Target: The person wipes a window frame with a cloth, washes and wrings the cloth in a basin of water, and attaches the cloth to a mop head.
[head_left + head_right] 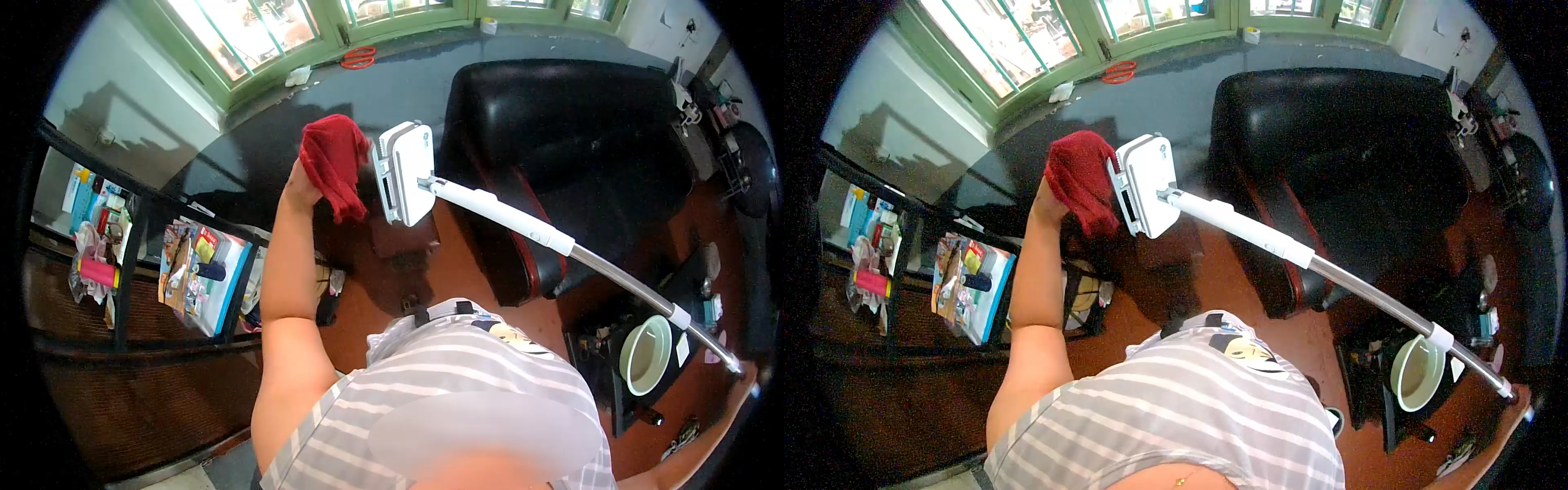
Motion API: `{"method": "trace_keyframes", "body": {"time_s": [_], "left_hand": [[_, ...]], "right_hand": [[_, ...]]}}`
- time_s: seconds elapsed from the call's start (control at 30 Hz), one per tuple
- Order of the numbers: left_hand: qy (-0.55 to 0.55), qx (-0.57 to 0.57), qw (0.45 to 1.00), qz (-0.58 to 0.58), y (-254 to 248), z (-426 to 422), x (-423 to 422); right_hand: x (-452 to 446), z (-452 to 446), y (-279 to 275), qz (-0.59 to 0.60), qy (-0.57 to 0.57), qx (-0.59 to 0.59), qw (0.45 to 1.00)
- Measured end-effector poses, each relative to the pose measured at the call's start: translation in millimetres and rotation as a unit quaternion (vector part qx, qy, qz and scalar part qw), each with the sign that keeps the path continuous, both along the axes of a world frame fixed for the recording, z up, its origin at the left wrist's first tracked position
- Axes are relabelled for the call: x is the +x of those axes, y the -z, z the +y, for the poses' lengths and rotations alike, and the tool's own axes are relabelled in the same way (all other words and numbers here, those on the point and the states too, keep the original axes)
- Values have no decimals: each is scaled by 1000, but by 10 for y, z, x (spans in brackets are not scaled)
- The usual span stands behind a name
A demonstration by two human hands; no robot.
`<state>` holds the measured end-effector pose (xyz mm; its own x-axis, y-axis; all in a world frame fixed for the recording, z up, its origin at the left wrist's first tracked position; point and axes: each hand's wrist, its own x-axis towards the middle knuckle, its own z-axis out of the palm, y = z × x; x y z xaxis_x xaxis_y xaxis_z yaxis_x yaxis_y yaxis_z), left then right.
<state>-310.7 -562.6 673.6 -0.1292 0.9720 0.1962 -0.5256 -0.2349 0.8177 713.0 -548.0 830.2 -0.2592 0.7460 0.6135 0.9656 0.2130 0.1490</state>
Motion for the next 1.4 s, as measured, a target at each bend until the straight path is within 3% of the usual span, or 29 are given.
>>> {"method": "trace_keyframes", "body": {"time_s": [0.07, 0.1, 0.13, 0.17, 0.27, 0.33, 0.37, 0.47, 0.53, 0.57, 0.6, 0.67, 0.73, 0.8, 0.87, 0.97, 1.03, 1.07, 1.13, 1.23, 1.33, 1.37, 1.4], "left_hand": [[-21, -65, 995, 70, -51, -56, -109], [-56, -121, 988, 75, -14, -121, -218], [-92, -175, 977, 80, 7, -169, -329], [-136, -187, 947, 223, -1, -186, -392], [-96, -88, 819, 558, -90, -233, -582], [-45, -95, 952, 286, -2, -167, -520], [-18, -97, 986, 135, 68, -131, -475], [-46, -100, 961, 253, 447, 61, -467], [-20, -181, 980, 80, 1173, 265, -599], [-47, -204, 941, 267, 1086, 234, -303], [-72, -228, 864, 442, 986, 203, 2], [-56, -303, 843, 441, 1584, 369, 187], [-95, -284, 875, 381, 2445, 517, 326], [-112, -323, 839, 422, 3181, 619, 485], [-37, -402, 850, 337, 3886, 779, 602], [-74, -411, 817, 398, 2900, 763, 939], [-82, -434, 784, 436, 3477, 773, 876], [65, -392, 668, 629, 3787, 750, 770], [131, -332, 560, 748, 4479, 625, 538], [-64, -357, 630, 687, 4492, 491, 585], [0, -394, 527, 753, 4617, 426, 560], [26, -403, 496, 769, 4605, 378, 592], [8, -399, 470, 788, 4718, 356, 597]], "right_hand": [[-83, 8, 68, 109, 20, -32, 993], [-97, 17, 86, 13, 19, -40, 999], [-118, 35, 135, 7, 28, -48, 998], [-79, 72, 190, 1, 37, -56, 998], [59, 99, 272, -13, 24, -64, 998], [110, 126, 262, -38, 31, -82, 995], [164, 140, 275, -17, 44, -95, 994], [216, 119, 242, 2, 114, -114, 987], [81, -5, 230, 28, 113, -112, 987], [21, -75, 200, -9, 121, -134, 983], [-59, -148, 273, -4, 113, -107, 988], [28, -254, 479, -8, 135, -127, 983], [-708, -370, 742, -5, 116, -114, 987], [-978, -499, 1069, -49, 202, -131, 969], [-1288, -606, 1351, -95, 249, -132, 955], [-1603, -691, 1633, -108, 251, -127, 954], [-1601, -640, 1679, -160, 289, -142, 933], [-1608, -629, 1638, -137, 265, -172, 939], [-1592, -544, 1562, -106, 304, -173, 931], [-1370, -261, 1343, -151, 214, -195, 945], [-1355, 188, 1151, -172, 233, -195, 937], [-1277, 357, 1036, -143, 144, -191, 960], [-1258, 582, 946, -205, 172, -170, 948]]}}
